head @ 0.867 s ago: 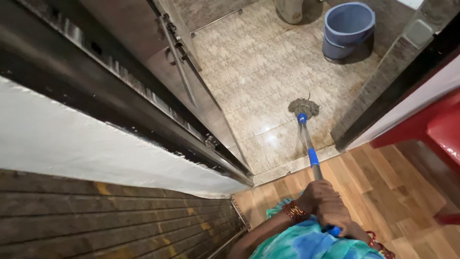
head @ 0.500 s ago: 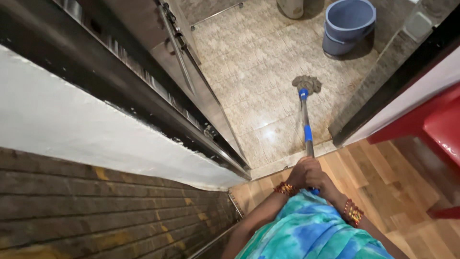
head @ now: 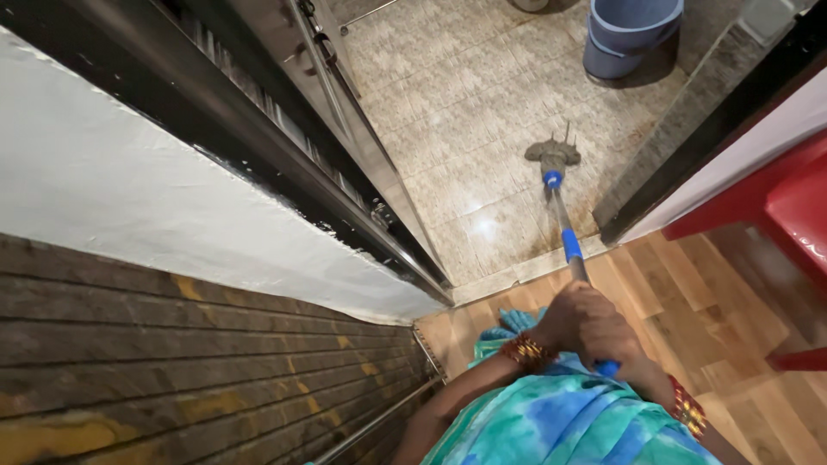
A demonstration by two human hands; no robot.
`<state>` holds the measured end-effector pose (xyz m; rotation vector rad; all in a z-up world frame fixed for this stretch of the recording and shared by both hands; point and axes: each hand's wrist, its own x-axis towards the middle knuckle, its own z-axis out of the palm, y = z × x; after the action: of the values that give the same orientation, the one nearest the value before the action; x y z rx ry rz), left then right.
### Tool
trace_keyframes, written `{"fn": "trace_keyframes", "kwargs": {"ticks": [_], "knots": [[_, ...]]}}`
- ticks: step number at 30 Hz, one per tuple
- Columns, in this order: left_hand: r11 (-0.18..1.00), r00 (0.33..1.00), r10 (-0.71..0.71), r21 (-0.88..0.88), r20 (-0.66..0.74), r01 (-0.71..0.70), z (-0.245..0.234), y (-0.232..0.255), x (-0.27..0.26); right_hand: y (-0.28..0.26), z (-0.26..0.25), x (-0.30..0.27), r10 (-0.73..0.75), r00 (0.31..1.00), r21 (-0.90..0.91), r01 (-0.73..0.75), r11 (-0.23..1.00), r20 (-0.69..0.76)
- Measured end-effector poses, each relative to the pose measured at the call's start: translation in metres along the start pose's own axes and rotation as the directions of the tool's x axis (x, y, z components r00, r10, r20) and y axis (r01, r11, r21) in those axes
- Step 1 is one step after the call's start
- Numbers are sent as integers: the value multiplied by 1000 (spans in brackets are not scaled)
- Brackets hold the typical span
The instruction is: The person mops the tiled floor of a bathroom using a blue mop. They move the mop back and forth across the floor, cleaning around a toilet, a sink, and a bucket containing water.
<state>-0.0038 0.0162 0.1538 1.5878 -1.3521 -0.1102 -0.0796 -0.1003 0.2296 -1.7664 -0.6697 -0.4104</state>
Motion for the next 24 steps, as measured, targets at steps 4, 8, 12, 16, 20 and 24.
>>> {"fn": "trace_keyframes", "kwargs": {"ticks": [4,8,12,16,20,24], "knots": [[1000,1000,9,-16,26,-8,2,17,-3,-21,-3,-1,-117,992,135,110,985,45],[998,995,64,-17,76,-63,5,2,-16,-10,2,-2,-251,966,208,233,950,62],[968,994,110,-224,-21,-112,19,-19,-25,24,12,-30,-286,956,171,274,947,56],[984,986,164,-72,-21,-165,30,-34,-33,62,23,-67,-262,962,60,258,964,73],[995,995,96,22,-11,-96,43,-65,-36,87,25,-90,-106,993,-56,109,992,55],[1000,1000,6,25,-1,-6,55,-114,-47,133,34,-95,13,996,-236,9,972,91]]}}
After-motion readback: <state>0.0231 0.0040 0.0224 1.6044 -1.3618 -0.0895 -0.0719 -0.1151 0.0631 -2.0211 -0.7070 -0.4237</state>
